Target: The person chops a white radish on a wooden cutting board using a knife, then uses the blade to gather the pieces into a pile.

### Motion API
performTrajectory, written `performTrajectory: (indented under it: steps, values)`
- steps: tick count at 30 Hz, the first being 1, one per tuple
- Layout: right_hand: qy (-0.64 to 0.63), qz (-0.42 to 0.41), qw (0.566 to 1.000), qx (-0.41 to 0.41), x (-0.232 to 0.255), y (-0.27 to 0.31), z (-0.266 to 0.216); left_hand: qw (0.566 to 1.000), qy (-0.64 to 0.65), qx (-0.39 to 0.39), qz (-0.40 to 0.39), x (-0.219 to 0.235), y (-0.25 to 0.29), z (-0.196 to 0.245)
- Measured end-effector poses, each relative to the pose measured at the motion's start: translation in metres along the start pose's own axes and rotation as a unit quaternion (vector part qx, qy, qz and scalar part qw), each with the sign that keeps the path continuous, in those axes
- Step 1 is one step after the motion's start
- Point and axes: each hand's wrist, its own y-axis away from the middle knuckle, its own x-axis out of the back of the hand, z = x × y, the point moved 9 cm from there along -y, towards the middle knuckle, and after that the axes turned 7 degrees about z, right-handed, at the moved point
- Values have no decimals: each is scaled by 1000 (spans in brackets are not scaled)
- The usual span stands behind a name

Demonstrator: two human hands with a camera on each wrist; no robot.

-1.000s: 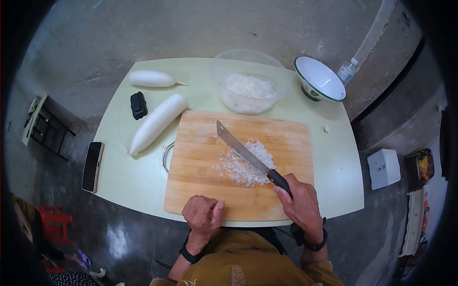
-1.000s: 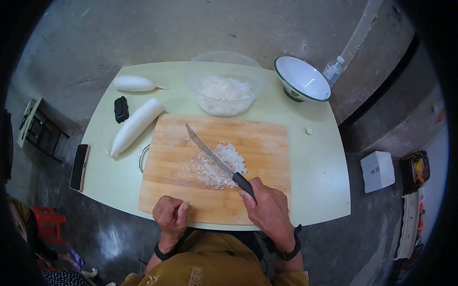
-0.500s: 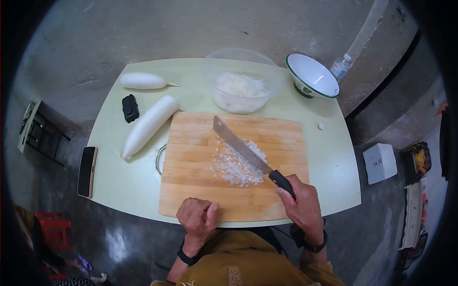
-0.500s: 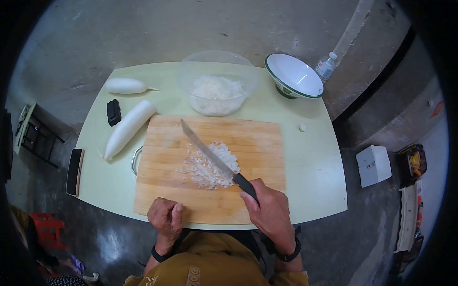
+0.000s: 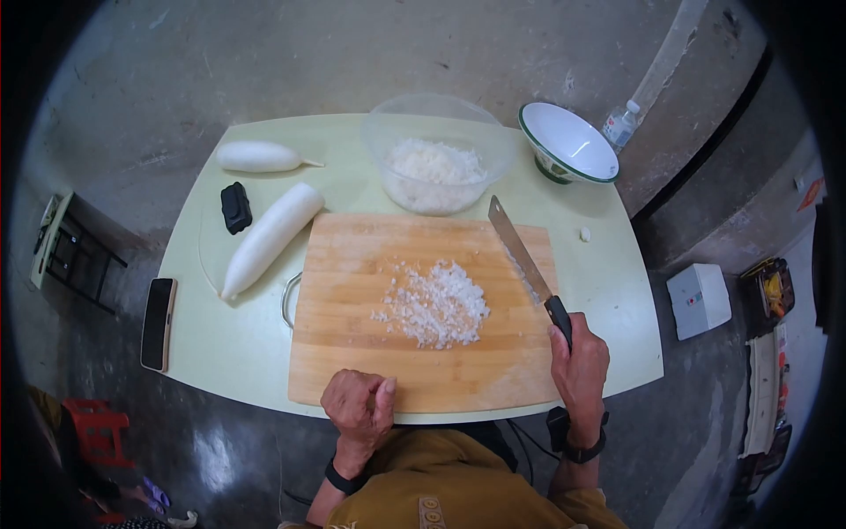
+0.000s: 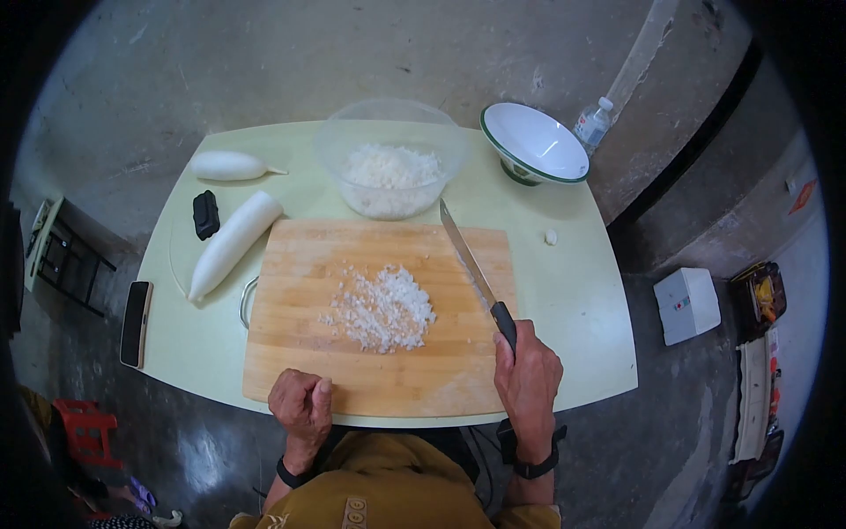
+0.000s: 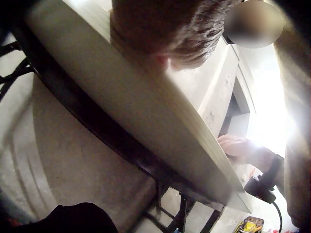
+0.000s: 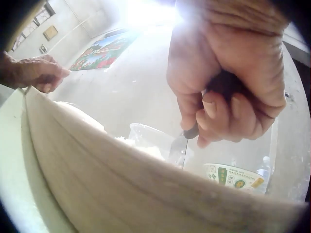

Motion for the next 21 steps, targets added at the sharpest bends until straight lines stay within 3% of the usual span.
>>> performTrajectory:
  steps: [6,12,16,21]
  values:
    - [28,-42,999,-14,-9,0,-2,1000,0,0,1,-1,0,0]
    - [-82,-96,990,69,-6,13,-37,1000,-6,14,-5,0,0,0]
    - [-93,-35,993,63,3,11,-31,1000,-12,9,-8,0,0,0]
    - [-83,-39,996,14,2,14,-16,1000,-14,3,-7,-1,-1,1]
